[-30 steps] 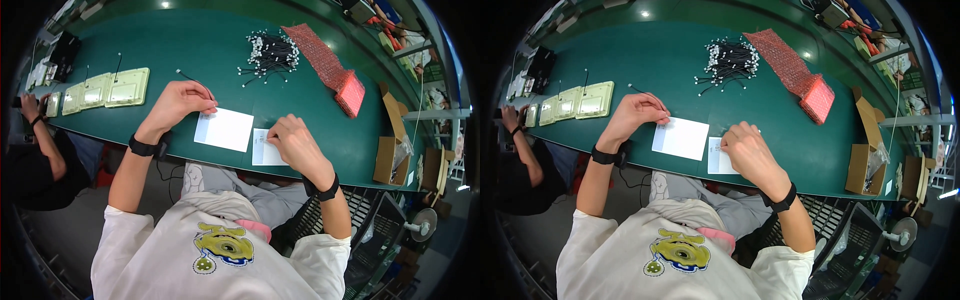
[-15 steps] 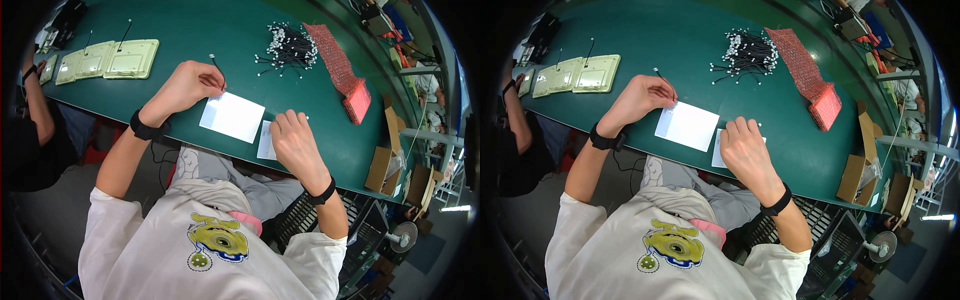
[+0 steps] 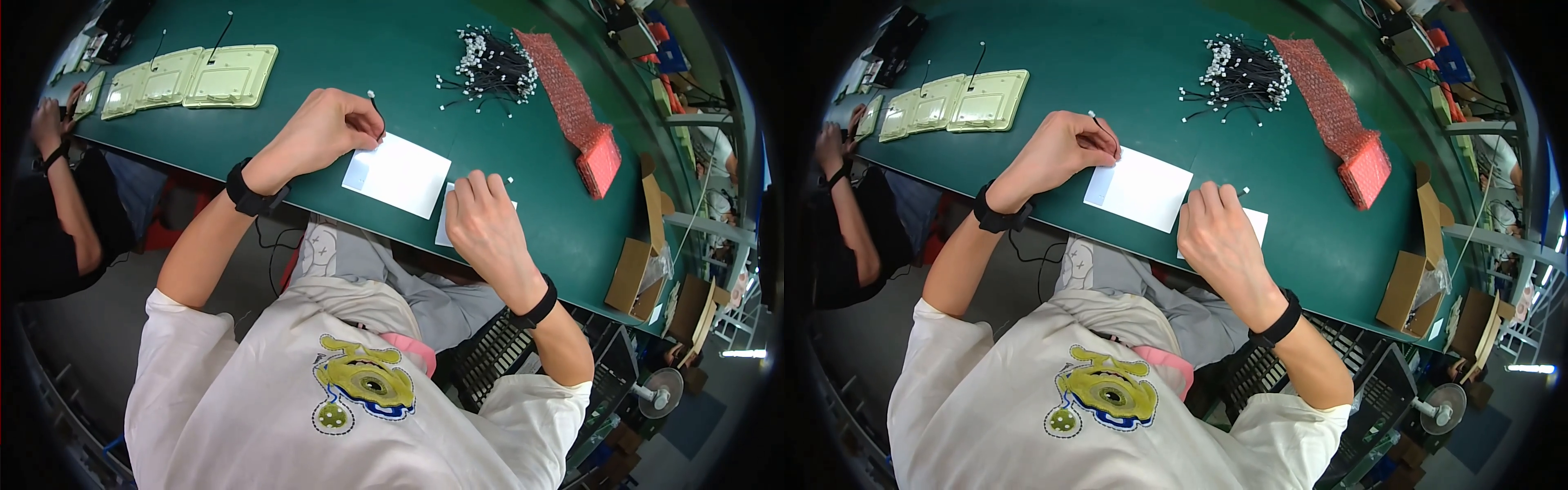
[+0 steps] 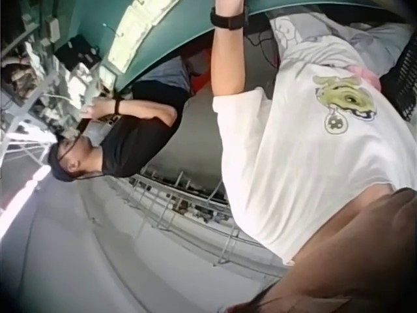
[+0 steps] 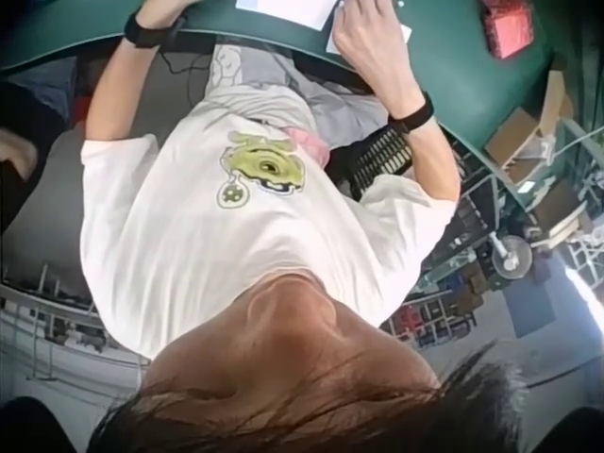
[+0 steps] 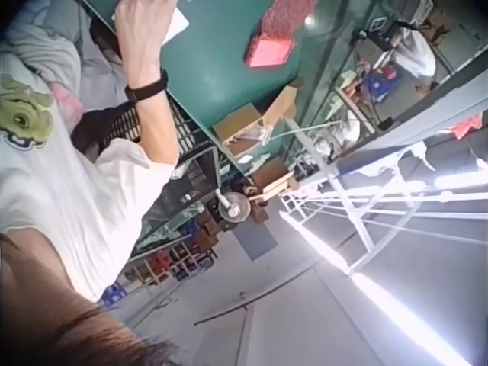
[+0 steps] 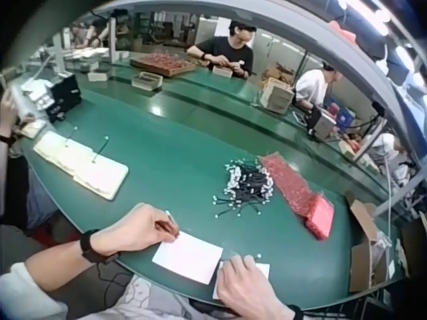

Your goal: The person picks up wires and white panels, attaches the wires to the panels, and fits the panels into plastic frames. They place the assembled units into a crate, retrieve a bubble-wrapped bundle of panels from a box, and repeat the assembly process.

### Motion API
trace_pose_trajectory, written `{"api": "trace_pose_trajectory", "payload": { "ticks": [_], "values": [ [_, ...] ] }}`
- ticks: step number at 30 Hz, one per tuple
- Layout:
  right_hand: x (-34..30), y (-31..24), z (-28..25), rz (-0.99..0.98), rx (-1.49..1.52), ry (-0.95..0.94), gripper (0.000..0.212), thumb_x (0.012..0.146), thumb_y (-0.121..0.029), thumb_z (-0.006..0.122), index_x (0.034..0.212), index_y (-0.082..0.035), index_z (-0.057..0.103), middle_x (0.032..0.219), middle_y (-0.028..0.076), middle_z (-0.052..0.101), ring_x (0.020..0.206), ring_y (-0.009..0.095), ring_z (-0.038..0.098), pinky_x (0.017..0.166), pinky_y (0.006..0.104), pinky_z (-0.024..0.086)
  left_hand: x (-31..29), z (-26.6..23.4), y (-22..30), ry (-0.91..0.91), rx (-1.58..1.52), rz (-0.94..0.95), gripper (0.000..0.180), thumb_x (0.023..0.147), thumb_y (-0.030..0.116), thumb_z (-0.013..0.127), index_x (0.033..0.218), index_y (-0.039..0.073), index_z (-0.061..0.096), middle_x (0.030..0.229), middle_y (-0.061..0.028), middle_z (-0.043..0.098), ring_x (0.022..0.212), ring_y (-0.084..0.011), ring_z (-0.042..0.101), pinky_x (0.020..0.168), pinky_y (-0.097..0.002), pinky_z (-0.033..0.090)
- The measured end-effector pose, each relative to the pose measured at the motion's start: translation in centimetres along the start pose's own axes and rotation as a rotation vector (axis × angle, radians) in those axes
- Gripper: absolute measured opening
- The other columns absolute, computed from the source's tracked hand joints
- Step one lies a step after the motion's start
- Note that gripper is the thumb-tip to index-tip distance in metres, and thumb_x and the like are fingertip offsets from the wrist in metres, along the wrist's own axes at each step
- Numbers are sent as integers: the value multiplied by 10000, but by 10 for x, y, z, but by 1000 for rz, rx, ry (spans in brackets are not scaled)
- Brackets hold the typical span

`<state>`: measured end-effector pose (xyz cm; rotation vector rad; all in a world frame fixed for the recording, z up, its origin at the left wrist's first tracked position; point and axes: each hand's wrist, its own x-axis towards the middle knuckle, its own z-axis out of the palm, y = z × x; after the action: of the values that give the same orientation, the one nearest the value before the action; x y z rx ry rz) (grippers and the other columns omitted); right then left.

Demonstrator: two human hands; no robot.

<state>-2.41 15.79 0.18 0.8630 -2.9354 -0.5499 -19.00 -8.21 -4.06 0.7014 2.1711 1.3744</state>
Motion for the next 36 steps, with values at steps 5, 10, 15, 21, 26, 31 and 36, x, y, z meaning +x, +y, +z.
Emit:
{"api": "trace_pose_trajectory", "payload": {
  "ticks": [5,10,15,21,26,31,36],
  "values": [
    [1,3,4,1,37,22,75,768,-77,668,774,-51,599,827,94,537,891,250,546,795,365,440,-2,1,4,25,92,46,129,860,15,806,981,-31,795,895,-131,800,848,-214,781,810,-316,600],
    [-8,6,10,33,105,129,112,746,-132,671,789,-35,634,821,120,577,868,288,572,792,418,467,4,1,16,33,283,229,110,868,68,786,968,21,796,884,-143,770,820,-289,756,759,-377,583],
    [-7,-9,32,87,233,299,189,717,-194,677,728,-8,712,793,105,615,885,301,582,827,424,465,-7,3,1,33,271,276,74,826,-26,800,859,-49,737,851,-154,723,767,-294,716,719,-358,554],
    [-19,-6,22,154,42,215,189,784,-197,696,784,-11,728,802,69,621,884,248,565,860,374,430,-6,10,13,-16,241,259,79,858,-106,752,929,-79,731,936,-100,648,808,-185,663,717,-288,525],
    [-16,-7,26,186,20,196,177,814,-210,713,785,-48,781,796,57,659,904,254,570,914,398,437,-4,10,3,18,191,178,85,859,-111,751,933,-80,723,952,-90,636,819,-167,659,737,-285,535],
    [-16,-7,23,171,53,247,192,795,-193,692,796,-3,724,809,62,621,900,244,564,853,377,428,-9,10,-6,48,167,182,82,856,-108,754,920,-72,718,949,-76,634,810,-162,655,740,-287,540],
    [-17,0,24,149,121,271,151,794,-168,681,772,-20,690,790,63,578,882,239,547,822,372,424,-5,9,7,4,216,191,65,855,-97,761,898,-69,720,917,-75,633,785,-154,641,720,-269,527]
  ]
}}
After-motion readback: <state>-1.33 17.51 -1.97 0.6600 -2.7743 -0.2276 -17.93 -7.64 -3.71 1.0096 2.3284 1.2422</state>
